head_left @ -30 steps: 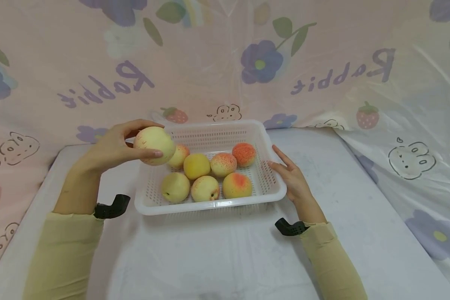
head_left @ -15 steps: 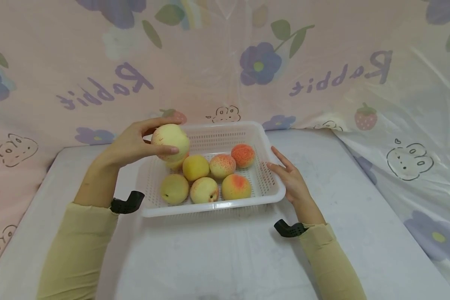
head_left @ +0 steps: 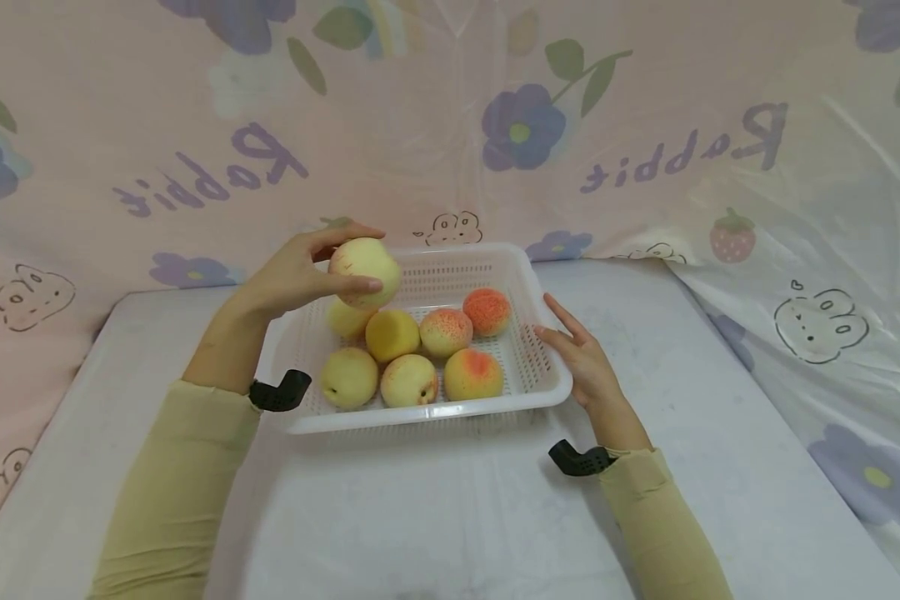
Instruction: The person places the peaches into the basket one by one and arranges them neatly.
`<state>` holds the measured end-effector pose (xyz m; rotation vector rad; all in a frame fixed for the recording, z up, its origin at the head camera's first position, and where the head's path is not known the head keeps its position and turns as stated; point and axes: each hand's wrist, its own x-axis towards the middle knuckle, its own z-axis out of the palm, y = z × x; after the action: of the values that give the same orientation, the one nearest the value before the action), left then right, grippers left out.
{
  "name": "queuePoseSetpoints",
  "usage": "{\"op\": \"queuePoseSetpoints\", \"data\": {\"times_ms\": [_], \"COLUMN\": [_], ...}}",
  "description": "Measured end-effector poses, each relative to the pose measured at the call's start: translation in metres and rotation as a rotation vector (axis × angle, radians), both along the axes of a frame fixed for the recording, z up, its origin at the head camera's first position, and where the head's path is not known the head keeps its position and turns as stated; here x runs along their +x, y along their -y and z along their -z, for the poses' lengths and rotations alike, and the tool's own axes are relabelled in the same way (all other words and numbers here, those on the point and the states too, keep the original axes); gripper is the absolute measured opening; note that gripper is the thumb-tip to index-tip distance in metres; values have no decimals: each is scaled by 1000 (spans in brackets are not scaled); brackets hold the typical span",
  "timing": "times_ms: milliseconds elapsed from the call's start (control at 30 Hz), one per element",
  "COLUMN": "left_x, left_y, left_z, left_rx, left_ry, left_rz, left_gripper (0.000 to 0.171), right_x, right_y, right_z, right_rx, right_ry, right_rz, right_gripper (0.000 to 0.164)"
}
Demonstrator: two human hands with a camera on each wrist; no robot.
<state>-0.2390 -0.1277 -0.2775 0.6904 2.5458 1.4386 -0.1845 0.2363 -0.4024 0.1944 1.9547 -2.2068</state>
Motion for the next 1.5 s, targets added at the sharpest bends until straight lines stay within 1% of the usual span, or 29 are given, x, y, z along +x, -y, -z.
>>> {"op": "queuePoseSetpoints", "data": {"times_ms": [200,367,533,700,767,833,933,1000,1100,1333,1500], "left_x": [-7,-12,-17,-24,-25,-26,-27,-28,-27,-23,-22], "left_y": [-8,-16,-24,-33,-36,-37,-36,-33,-28,-21,-18], "left_z": [1,5,11,15,17,19,23,24,25,27,27], "left_rx": [-1,4,-3,-18,-27,-38,-28,-5,20,25,43], "left_ry": [40,73,67,36,47,61,72,65,68,66,89], "left_rz": [-12,-20,-23,9,14,14,-13,-37,-64,-60,-70], "left_gripper": [58,57,57,58,60,58,53,47,45,46,45], "right_x": [1,2,2,2,2,3,3,3,3,2,2], "right_y": [-2,-2,-2,-2,-1,-1,0,0,0,1,-2], "right_z": [-1,-1,-1,-1,-1,-1,-2,-2,-2,-2,-4], "right_rx": [-5,-2,-4,-3,-4,-8,-11,-8,-5,-3,-10], "right_ry": [2,0,0,-1,1,5,8,8,3,6,8], "right_rz": [2,-1,-1,-1,1,3,5,5,6,5,8], "right_gripper": [63,63,63,63,63,63,63,63,63,63,64]}}
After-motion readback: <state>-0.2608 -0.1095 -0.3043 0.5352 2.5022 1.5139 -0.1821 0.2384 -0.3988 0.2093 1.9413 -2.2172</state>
